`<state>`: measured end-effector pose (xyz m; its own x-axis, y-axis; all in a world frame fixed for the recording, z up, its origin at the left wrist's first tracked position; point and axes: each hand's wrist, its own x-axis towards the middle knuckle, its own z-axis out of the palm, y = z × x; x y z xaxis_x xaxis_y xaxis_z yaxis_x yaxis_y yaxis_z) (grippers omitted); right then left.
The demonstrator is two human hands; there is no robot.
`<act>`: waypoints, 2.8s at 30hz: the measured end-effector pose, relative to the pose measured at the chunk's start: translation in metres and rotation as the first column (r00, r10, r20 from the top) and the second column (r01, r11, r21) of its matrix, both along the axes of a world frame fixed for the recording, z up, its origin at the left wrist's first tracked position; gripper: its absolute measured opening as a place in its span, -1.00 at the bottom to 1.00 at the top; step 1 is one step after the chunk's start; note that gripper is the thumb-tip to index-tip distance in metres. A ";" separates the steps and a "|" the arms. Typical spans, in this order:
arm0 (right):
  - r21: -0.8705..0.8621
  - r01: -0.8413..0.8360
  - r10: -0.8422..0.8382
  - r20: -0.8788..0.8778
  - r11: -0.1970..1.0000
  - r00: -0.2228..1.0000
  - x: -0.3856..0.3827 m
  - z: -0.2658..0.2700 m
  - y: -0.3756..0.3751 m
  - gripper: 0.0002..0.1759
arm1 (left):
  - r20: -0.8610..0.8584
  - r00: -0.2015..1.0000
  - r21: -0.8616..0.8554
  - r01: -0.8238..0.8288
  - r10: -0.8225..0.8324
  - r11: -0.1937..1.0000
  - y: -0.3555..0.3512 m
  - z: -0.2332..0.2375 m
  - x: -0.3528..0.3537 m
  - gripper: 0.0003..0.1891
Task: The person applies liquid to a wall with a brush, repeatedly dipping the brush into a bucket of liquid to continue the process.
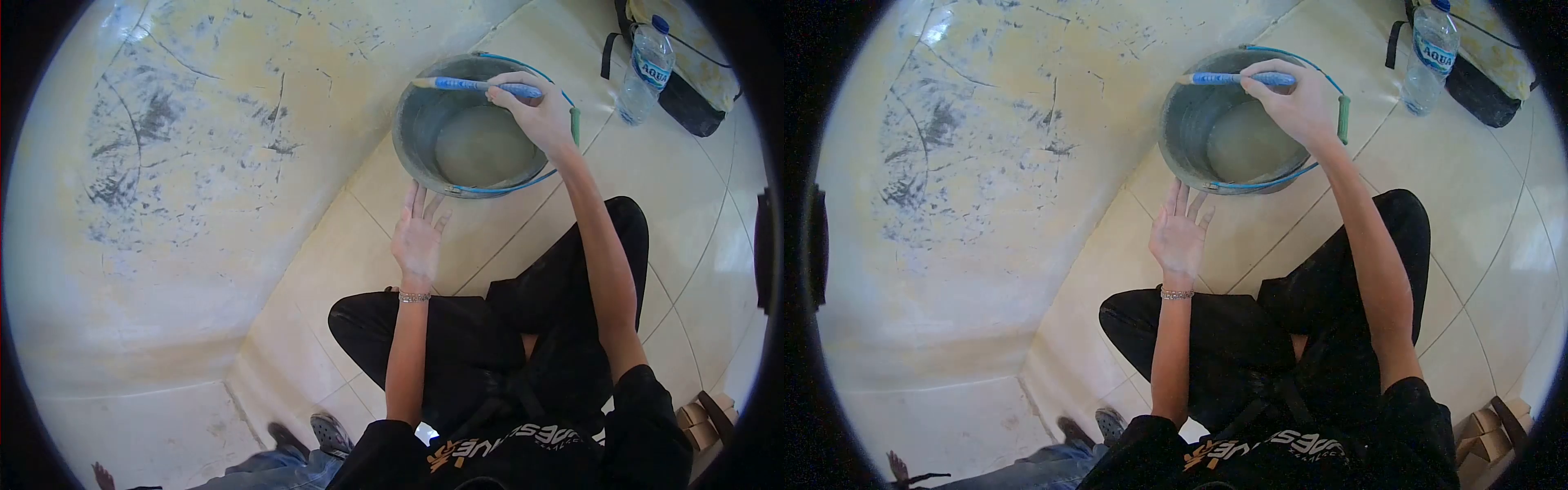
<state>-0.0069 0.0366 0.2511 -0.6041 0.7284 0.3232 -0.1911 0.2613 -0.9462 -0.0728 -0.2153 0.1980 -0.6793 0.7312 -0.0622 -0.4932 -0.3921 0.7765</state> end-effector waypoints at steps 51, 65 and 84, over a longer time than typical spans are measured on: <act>-0.501 -0.402 0.427 -0.070 0.767 0.901 -0.013 -0.015 -0.018 -0.72 | -0.208 0.978 -0.034 -0.026 0.018 0.999 0.013 -0.001 0.013 -0.10; -0.507 -0.019 -0.010 -0.054 0.862 0.999 -0.015 -0.011 -0.018 -0.76 | -0.225 0.974 -0.096 0.000 -0.022 0.995 0.005 0.000 0.008 -0.15; -0.622 -0.193 0.121 -0.156 0.759 0.980 -0.013 -0.008 -0.025 -0.78 | -0.279 0.960 -0.115 -0.026 -0.007 0.993 0.007 0.001 0.008 -0.13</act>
<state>-0.0202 0.0117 0.2433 -0.7187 0.6865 -0.1108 -0.2788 -0.4305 -0.8584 -0.0652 -0.2083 0.1987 -0.6883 0.7240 0.0461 -0.2482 -0.2947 0.9228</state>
